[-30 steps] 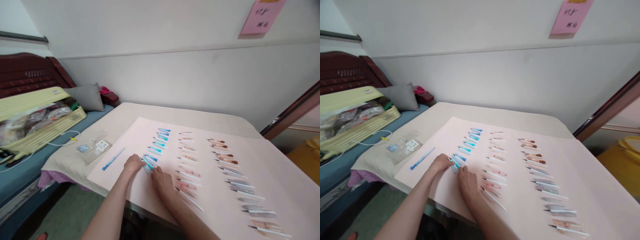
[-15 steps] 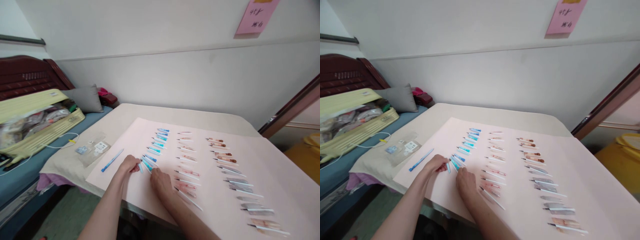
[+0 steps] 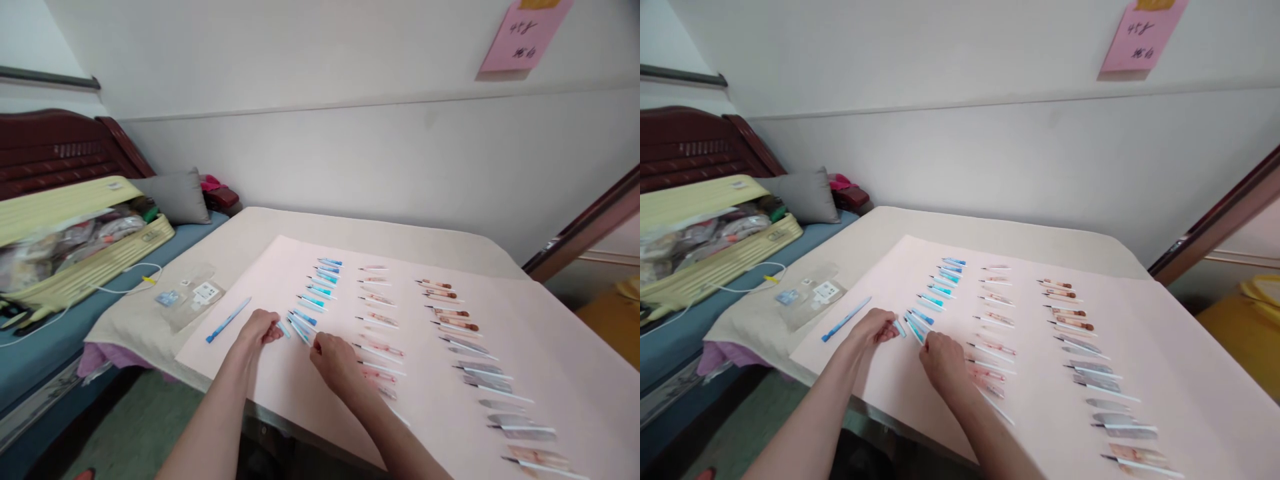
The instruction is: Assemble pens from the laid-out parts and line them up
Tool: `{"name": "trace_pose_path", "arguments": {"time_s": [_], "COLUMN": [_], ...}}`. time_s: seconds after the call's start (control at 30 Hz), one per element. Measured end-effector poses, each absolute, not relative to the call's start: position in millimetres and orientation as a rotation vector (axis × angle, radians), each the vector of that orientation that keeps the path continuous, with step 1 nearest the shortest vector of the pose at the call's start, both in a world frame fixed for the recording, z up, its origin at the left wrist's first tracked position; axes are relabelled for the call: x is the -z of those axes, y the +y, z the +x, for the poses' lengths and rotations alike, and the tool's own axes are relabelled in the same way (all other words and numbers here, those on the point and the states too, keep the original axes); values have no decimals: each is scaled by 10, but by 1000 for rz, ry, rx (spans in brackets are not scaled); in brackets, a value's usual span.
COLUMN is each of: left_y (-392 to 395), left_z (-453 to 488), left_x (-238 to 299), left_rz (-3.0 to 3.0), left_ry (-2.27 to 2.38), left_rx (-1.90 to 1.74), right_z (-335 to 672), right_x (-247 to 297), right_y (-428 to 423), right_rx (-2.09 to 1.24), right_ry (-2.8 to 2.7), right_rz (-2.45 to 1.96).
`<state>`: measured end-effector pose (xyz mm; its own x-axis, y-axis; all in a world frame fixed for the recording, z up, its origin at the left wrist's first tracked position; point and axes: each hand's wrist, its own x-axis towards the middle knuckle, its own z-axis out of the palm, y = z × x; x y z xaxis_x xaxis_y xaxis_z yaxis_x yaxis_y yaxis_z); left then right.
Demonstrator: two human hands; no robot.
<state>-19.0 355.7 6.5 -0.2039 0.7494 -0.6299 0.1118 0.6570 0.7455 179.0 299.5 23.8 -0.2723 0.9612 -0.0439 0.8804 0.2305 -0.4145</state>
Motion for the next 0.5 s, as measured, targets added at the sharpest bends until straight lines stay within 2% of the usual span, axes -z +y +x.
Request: {"name": "trace_pose_path", "arguments": {"time_s": [0.23, 0.5], "left_y": [3586, 3605], "left_z": [-225, -232], "left_x": [13, 55], "left_rz": [695, 695], "left_ry": [1697, 1707], "left_rx": [-703, -700], "right_z": [2059, 2028], "right_x": [-450, -312], "right_y": [2955, 2917], "right_rx": [-731, -667], "right_ry": [-2298, -2375], "right_rz": [-1715, -1678]}}
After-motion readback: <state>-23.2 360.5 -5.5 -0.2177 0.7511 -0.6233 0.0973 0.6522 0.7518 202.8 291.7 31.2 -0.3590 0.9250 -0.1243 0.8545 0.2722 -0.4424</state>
